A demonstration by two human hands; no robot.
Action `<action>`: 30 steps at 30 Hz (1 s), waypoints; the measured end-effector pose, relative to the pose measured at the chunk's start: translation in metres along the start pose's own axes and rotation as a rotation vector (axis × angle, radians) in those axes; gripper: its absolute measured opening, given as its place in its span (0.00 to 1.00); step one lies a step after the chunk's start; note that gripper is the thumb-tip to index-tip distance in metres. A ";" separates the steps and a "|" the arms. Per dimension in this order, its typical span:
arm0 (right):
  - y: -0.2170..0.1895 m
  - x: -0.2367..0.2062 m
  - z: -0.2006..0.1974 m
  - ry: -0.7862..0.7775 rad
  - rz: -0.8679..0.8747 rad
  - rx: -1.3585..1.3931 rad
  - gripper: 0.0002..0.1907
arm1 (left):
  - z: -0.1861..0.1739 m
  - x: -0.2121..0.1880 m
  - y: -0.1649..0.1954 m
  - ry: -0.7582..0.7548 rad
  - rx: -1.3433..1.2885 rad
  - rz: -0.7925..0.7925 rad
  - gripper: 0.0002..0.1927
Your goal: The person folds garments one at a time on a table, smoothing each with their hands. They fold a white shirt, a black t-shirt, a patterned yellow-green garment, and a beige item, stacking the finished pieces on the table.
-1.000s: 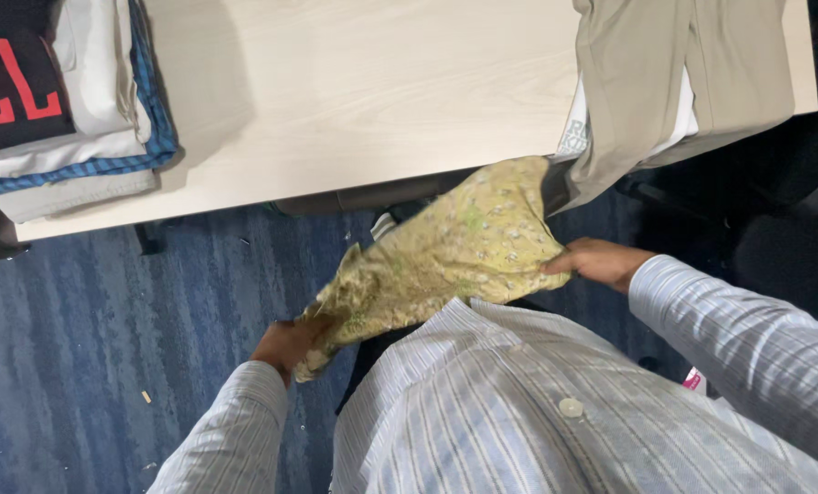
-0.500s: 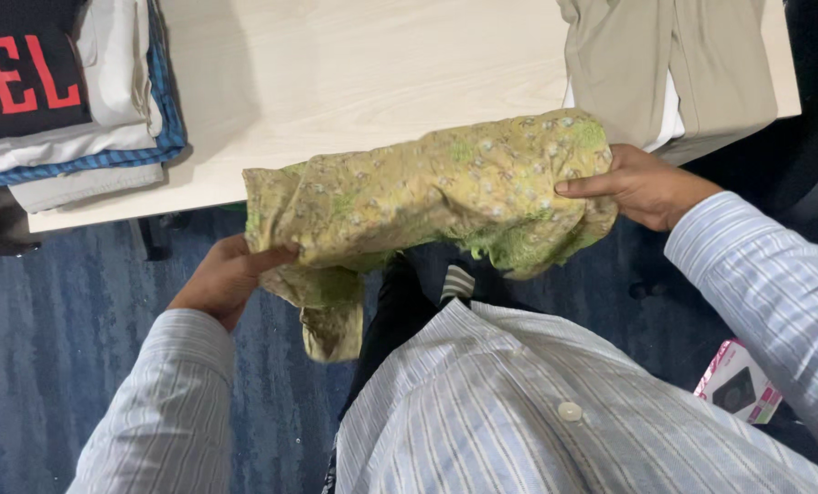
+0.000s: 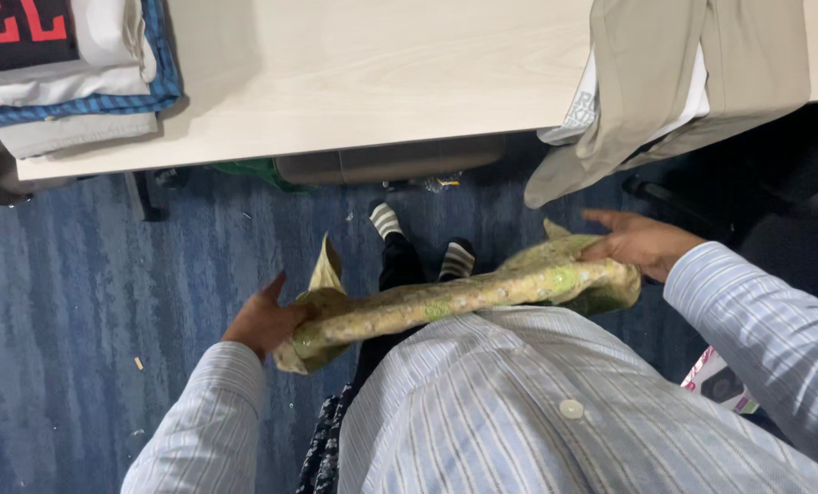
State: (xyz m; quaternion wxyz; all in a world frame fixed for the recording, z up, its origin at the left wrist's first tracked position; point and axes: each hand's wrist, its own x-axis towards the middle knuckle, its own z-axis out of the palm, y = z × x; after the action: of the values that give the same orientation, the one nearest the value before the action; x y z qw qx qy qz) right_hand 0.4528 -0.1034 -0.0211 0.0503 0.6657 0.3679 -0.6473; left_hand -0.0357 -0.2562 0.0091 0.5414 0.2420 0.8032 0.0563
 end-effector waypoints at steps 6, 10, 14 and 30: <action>-0.019 -0.016 -0.022 -0.015 -0.243 0.296 0.15 | -0.019 -0.005 0.013 -0.090 -0.717 0.251 0.21; -0.029 -0.026 -0.031 0.000 -0.270 0.234 0.17 | -0.033 -0.009 0.037 -0.111 -0.461 0.325 0.22; -0.038 -0.034 -0.031 -0.048 -0.284 -0.023 0.25 | -0.035 -0.006 0.052 -0.132 0.167 0.288 0.36; -0.170 -0.044 -0.071 0.330 -0.403 -0.854 0.19 | -0.105 -0.011 0.147 0.189 0.107 0.159 0.23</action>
State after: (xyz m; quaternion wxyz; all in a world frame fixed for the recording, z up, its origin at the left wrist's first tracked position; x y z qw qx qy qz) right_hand 0.4221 0.0396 0.0986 0.1334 0.5948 0.7244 -0.3220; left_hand -0.0790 -0.1139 0.1129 0.4433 0.3270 0.8309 0.0785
